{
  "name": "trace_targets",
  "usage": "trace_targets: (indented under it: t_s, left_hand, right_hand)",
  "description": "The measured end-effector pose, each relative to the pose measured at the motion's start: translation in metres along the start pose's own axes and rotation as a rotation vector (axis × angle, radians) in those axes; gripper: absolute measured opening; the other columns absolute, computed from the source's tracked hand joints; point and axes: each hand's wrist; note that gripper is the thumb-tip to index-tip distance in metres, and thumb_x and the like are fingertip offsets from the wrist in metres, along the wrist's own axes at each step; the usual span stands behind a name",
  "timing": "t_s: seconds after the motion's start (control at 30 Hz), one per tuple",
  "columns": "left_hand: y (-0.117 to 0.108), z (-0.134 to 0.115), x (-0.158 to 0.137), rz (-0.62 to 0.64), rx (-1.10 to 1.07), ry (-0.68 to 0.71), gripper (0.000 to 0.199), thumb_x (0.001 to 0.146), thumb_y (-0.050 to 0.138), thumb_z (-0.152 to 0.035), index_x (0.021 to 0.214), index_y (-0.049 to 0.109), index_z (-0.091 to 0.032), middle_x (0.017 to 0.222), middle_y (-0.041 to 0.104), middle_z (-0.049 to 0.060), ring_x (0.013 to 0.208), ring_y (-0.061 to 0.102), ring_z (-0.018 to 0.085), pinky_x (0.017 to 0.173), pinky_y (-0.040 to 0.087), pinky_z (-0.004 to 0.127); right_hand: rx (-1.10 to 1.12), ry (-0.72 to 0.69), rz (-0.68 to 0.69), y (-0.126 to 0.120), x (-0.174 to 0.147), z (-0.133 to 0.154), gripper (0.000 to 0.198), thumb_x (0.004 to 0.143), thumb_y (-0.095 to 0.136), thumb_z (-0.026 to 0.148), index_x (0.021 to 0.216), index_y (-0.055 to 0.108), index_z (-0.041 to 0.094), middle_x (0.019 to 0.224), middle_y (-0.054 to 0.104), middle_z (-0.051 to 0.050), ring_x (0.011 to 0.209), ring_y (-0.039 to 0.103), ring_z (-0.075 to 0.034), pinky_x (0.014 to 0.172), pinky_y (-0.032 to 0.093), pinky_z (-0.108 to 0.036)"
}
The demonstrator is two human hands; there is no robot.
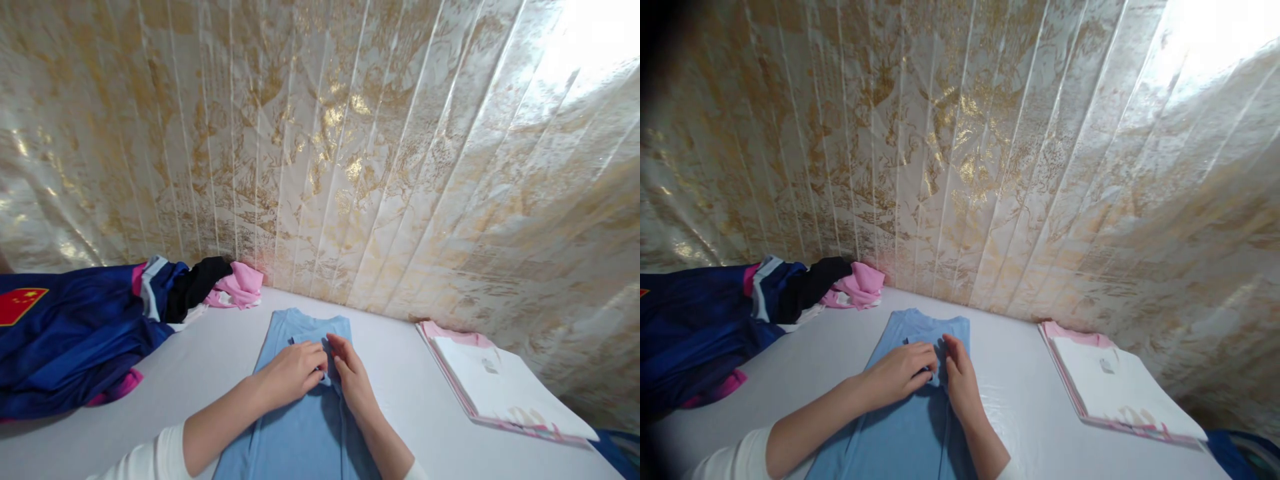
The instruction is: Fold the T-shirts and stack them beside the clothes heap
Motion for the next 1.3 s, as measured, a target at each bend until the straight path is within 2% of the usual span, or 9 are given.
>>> trace_targets:
  t_s: [0.13, 0.27, 0.37, 0.47, 0.57, 0.73, 0.87, 1.07, 1.3]
  left_hand:
    - [-0.003, 0.0, -0.005, 0.024, -0.036, 0.001, 0.015, 0.09, 0.06, -0.028, 0.079, 0.066, -0.019, 0.092, 0.064, 0.001, 0.09, 0.058, 0.02, 0.079, 0.041, 0.029]
    - [-0.018, 0.005, -0.008, 0.036, -0.115, -0.042, 0.02, 0.09, 0.057, -0.028, 0.074, 0.067, -0.02, 0.083, 0.066, 0.0, 0.082, 0.061, 0.017, 0.075, 0.043, 0.025]
    - [-0.03, 0.021, -0.012, -0.052, -0.106, -0.125, 0.022, 0.093, 0.044, -0.02, 0.091, 0.066, -0.02, 0.094, 0.067, 0.002, 0.09, 0.061, 0.018, 0.082, 0.045, 0.026]
    - [-0.031, 0.04, -0.023, -0.154, -0.02, -0.209, 0.036, 0.089, 0.036, -0.011, 0.114, 0.062, -0.019, 0.119, 0.063, 0.007, 0.11, 0.057, 0.02, 0.097, 0.041, 0.033]
    - [-0.022, 0.05, -0.039, -0.148, 0.094, -0.263, 0.048, 0.087, 0.034, -0.008, 0.127, 0.056, -0.02, 0.136, 0.054, 0.008, 0.126, 0.049, 0.021, 0.106, 0.036, 0.038]
    - [-0.005, 0.045, -0.058, -0.059, 0.174, -0.283, 0.051, 0.088, 0.038, -0.012, 0.138, 0.048, -0.018, 0.148, 0.04, 0.008, 0.138, 0.034, 0.019, 0.111, 0.03, 0.038]
    - [0.002, 0.041, -0.063, -0.013, 0.188, -0.247, 0.048, 0.094, 0.036, -0.019, 0.141, 0.043, -0.018, 0.15, 0.037, 0.008, 0.14, 0.031, 0.019, 0.109, 0.032, 0.038]
    - [-0.001, 0.047, -0.067, -0.135, 0.268, -0.284, 0.049, 0.097, 0.025, -0.018, 0.144, 0.039, -0.012, 0.15, 0.036, 0.01, 0.14, 0.03, 0.017, 0.11, 0.03, 0.036]
    - [0.016, 0.036, -0.082, -0.029, 0.272, -0.277, 0.052, 0.097, 0.041, -0.037, 0.145, 0.037, -0.017, 0.154, 0.028, 0.009, 0.141, 0.027, 0.023, 0.11, 0.029, 0.038]
  right_hand:
    - [-0.06, -0.025, 0.007, 0.0, -0.002, -0.002, 0.046, 0.08, 0.043, 0.017, 0.123, 0.058, 0.024, 0.129, 0.06, -0.007, 0.125, 0.051, -0.022, 0.109, 0.036, -0.046]
    - [-0.362, -0.121, 0.072, 0.007, -0.009, -0.001, 0.054, 0.082, 0.039, 0.011, 0.134, 0.05, 0.022, 0.142, 0.05, -0.008, 0.138, 0.036, -0.023, 0.112, 0.03, -0.051]
    - [-0.644, -0.198, 0.189, 0.014, -0.016, 0.012, 0.053, 0.089, 0.04, 0.016, 0.142, 0.042, 0.017, 0.15, 0.04, -0.009, 0.143, 0.025, -0.024, 0.113, 0.028, -0.052]
    - [-0.861, -0.177, 0.281, 0.02, -0.021, 0.03, 0.056, 0.093, 0.047, 0.034, 0.144, 0.038, 0.014, 0.153, 0.031, -0.009, 0.143, 0.024, -0.026, 0.116, 0.024, -0.048]
    - [-0.946, -0.163, 0.309, 0.021, -0.023, 0.039, 0.06, 0.094, 0.045, 0.044, 0.145, 0.036, 0.014, 0.154, 0.028, -0.008, 0.142, 0.025, -0.025, 0.116, 0.024, -0.045]
    - [-0.88, -0.179, 0.304, 0.015, -0.021, 0.039, 0.059, 0.095, 0.043, 0.044, 0.146, 0.036, 0.015, 0.153, 0.029, -0.011, 0.142, 0.026, -0.027, 0.114, 0.028, -0.05]
    - [-0.752, -0.263, 0.353, 0.02, -0.02, 0.055, 0.054, 0.092, 0.05, 0.03, 0.144, 0.039, 0.019, 0.153, 0.033, -0.01, 0.141, 0.03, -0.025, 0.113, 0.031, -0.047]
    - [-0.719, -0.301, 0.46, 0.04, -0.02, 0.08, 0.034, 0.081, 0.059, 0.011, 0.111, 0.065, 0.025, 0.123, 0.062, -0.003, 0.114, 0.055, -0.022, 0.098, 0.044, -0.036]
    - [-0.645, -0.306, 0.429, 0.038, -0.014, 0.072, 0.02, 0.084, 0.056, 0.01, 0.09, 0.07, 0.023, 0.104, 0.066, -0.003, 0.098, 0.058, -0.018, 0.089, 0.046, -0.031]
Point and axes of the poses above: each hand's wrist, its own x-axis towards the middle knuckle, its own y-axis out of the palm, z = x × y
